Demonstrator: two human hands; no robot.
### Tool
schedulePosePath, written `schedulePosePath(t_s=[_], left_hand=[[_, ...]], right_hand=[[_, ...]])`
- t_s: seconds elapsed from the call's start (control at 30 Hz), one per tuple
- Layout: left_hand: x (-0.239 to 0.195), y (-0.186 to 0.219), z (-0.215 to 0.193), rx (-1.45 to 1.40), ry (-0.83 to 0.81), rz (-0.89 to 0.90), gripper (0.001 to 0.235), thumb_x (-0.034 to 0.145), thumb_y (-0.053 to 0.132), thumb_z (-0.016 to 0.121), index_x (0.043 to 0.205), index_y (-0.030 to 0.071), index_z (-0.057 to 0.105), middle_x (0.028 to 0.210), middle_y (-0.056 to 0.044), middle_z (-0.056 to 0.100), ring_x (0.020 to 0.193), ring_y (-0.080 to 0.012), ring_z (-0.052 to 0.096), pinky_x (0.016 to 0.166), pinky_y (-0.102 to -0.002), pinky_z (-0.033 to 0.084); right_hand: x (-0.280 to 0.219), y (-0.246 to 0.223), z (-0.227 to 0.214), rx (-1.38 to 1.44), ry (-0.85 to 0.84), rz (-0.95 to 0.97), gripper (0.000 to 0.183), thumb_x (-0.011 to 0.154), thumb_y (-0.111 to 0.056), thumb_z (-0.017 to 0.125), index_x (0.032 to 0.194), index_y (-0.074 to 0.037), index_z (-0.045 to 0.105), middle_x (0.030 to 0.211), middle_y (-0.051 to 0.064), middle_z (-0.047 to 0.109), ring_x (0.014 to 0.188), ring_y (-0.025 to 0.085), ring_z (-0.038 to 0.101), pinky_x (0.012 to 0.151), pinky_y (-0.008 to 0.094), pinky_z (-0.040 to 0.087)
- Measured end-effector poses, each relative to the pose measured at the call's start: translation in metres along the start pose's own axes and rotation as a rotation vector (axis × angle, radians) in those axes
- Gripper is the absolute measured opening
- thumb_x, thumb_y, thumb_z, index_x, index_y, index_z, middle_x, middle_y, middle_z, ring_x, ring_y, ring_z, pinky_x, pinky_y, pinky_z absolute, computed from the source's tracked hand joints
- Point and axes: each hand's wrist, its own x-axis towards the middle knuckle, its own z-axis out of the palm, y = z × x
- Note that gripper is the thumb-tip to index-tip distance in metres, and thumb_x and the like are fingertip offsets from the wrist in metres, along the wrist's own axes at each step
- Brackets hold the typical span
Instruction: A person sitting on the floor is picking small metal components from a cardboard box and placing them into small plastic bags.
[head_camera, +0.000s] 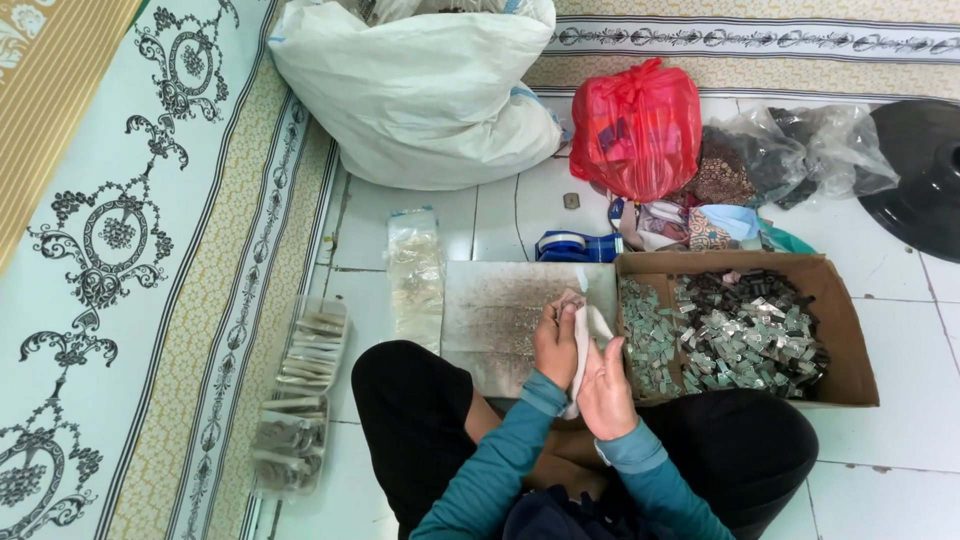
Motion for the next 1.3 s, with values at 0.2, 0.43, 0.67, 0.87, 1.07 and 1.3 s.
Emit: schedulePosePath(t_s=[0.2,0.43,0.67,0.87,1.07,1.3], left_hand=[[0.014,-0.019,0.001,-0.008,0.116,-0.111,0.041,0.11,0.037,0.048,0.12,0.004,0.07,0.114,-0.022,0.074,0.113,-0.0279,0.069,0.096,-0.04,0.053],[0.003,0.049,0.001,-0.562,0.142,-0.544,0.046,0.102,0.048,0.061,0.112,0.005,0.073,0.101,-0.014,0.071,0.095,-0.0214,0.064,0.084,-0.033,0.053],[-0.018,0.04,0.024,-0.805,-0.043,-0.609,0.049,0.104,0.049,0.057,0.131,0.008,0.067,0.128,-0.017,0.064,0.12,-0.0257,0.06,0.103,-0.04,0.049],[-0.031,0.084,0.016,-0.856,-0.209,-0.611,0.067,0.106,0.053,0.054,0.154,0.012,0.034,0.156,-0.022,0.035,0.145,-0.0354,0.037,0.121,-0.049,0.033],[-0.008,0.078,0.009,-0.636,-0.183,-0.509,0.076,0.11,0.047,0.046,0.163,0.002,0.015,0.166,-0.029,0.015,0.153,-0.0435,0.017,0.127,-0.055,0.018],[0.056,0.09,0.004,-0.329,0.088,-0.444,0.088,0.106,0.062,0.041,0.16,-0.005,0.019,0.165,-0.031,0.016,0.155,-0.0425,0.014,0.127,-0.059,0.013]], right_hand=[[-0.006,-0.014,0.01,-0.283,-0.161,-0.123,0.095,0.097,-0.075,0.01,0.165,-0.012,0.024,0.171,0.006,0.025,0.155,0.028,0.024,0.127,0.047,0.01],[0.012,-0.041,-0.011,-0.739,-0.032,-0.588,0.077,0.108,-0.058,0.022,0.134,-0.003,0.068,0.134,0.028,0.066,0.136,0.05,0.05,0.118,0.065,0.024],[0.076,-0.01,-0.015,-1.159,0.001,-0.625,0.055,0.112,-0.048,0.025,0.15,-0.022,0.053,0.164,0.022,0.03,0.148,0.056,0.021,0.114,0.075,0.016],[0.131,0.004,-0.056,-1.043,0.214,-0.343,0.03,0.103,-0.05,0.064,0.091,-0.033,0.085,0.091,-0.006,0.08,0.099,0.019,0.073,0.093,0.031,0.053],[0.108,0.008,-0.034,-0.727,0.053,-0.299,0.045,0.106,-0.044,0.05,0.131,-0.014,0.071,0.128,0.016,0.068,0.131,0.034,0.055,0.11,0.046,0.043],[0.022,-0.047,0.091,-0.495,0.029,0.027,0.101,0.095,-0.08,0.032,0.161,-0.004,0.031,0.169,0.021,0.019,0.155,0.043,0.012,0.13,0.057,0.002]])
